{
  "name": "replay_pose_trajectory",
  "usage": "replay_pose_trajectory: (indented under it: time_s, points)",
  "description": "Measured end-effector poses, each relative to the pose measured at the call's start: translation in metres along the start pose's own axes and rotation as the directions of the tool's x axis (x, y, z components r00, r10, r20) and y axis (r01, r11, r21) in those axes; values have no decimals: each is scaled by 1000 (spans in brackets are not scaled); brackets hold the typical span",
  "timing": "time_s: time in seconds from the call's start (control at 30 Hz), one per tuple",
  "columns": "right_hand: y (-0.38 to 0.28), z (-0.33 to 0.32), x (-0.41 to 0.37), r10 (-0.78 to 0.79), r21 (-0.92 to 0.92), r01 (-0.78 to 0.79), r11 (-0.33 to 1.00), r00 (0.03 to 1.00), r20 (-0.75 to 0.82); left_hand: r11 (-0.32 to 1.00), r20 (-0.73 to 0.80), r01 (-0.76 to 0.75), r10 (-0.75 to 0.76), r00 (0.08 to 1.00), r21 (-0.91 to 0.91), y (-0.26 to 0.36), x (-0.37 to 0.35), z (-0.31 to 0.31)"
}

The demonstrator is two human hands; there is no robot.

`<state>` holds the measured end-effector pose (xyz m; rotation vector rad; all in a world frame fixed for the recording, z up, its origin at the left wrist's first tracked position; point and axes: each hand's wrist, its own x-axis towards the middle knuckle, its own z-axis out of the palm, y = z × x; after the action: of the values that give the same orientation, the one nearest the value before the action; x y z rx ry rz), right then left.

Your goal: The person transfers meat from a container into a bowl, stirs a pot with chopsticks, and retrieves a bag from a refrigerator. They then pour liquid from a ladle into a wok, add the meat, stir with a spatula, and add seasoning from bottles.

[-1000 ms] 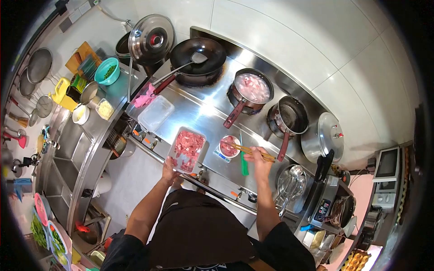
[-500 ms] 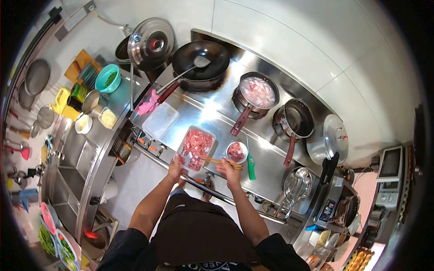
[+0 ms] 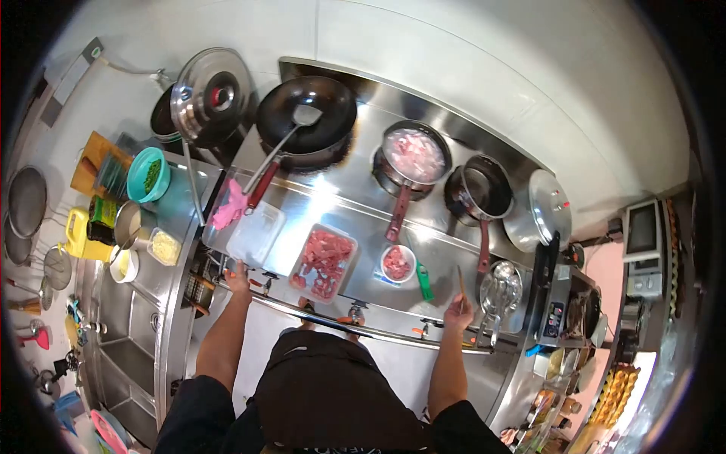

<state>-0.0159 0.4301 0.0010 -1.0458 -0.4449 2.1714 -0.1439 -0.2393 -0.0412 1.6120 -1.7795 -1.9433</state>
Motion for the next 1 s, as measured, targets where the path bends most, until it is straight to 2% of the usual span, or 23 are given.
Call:
replay_pose_trajectory:
  time_s: [0.07, 0.1, 0.13, 0.2, 0.3, 0.33, 0.37, 0.4, 0.47, 0.5, 0.53, 0.57, 0.67, 0.7, 0.77, 0.8, 0.87, 0.9, 1.0]
  points:
    - [13, 11, 6, 4, 81, 1, 997, 998, -61, 998, -22, 6, -7, 1000, -63, -13, 55, -4]
    - [18, 11, 9, 4, 122, 9, 992, 995, -100, 997, 9, 30, -30, 1000, -67, 11, 34, 0]
    - [22, 10, 18, 84, 131, -67, 989, 988, -130, 998, 6, 32, -32, 999, -52, 33, 18, 6]
    - [24, 2, 30, 222, 166, -191, 968, 955, -196, 993, -180, 111, -118, 977, -48, 54, 4, 28]
    - [32, -13, 8, 212, -57, -210, 976, 977, 16, 974, 99, 175, -161, 982, -146, 19, 61, 16]
    - [37, -14, 3, 221, -130, -207, 970, 970, 101, 967, 16, 183, -183, 983, -180, 35, 38, 20]
    - [42, 6, -31, 166, -210, -148, 966, 984, 68, 956, 193, 237, -202, 960, -175, 33, 40, 13]
    - [46, 20, -59, 190, -210, -161, 964, 974, 126, 944, 361, 287, -214, 908, -161, 28, 47, -1]
    - [63, 39, -108, 248, -348, -199, 916, 964, 100, 906, 481, 349, -202, 853, -238, 24, 44, -17]
    - [77, 52, -146, 211, -462, -139, 876, 972, 107, 883, 537, 387, -197, 820, -267, 25, 40, -21]
    - [92, 53, -161, 290, -638, -121, 760, 942, 167, 871, 569, 404, -189, 801, -280, 29, 30, -24]
    - [102, 82, -199, 367, -724, -128, 678, 912, 182, 858, 596, 420, -179, 783, -294, 34, 14, -28]
    - [163, 111, -254, 593, -884, -69, 462, 765, 250, 855, 687, 430, -127, 716, -291, 27, -23, -29]
    - [183, 123, -265, 683, -936, -66, 345, 702, 203, 874, 723, 409, -102, 683, -264, 20, -35, -26]
    - [224, 130, -281, 701, -934, 52, 354, 646, 302, 891, 768, 394, -87, 635, -225, 7, -64, -13]
    - [235, 137, -286, 660, -947, 135, 291, 688, 301, 892, 776, 401, -98, 623, -210, 4, -83, -6]
    - [246, 153, -293, 566, -948, 285, 146, 761, 316, 957, 736, 269, -106, 669, -107, 21, -138, 5]
    - [247, 154, -291, 513, -945, 310, 106, 796, 319, 978, 716, 201, -104, 691, -52, 32, -158, 8]
    - [245, 144, -275, 335, -933, 358, 17, 878, 343, 973, 714, 58, -205, 670, 225, 45, -171, 9]
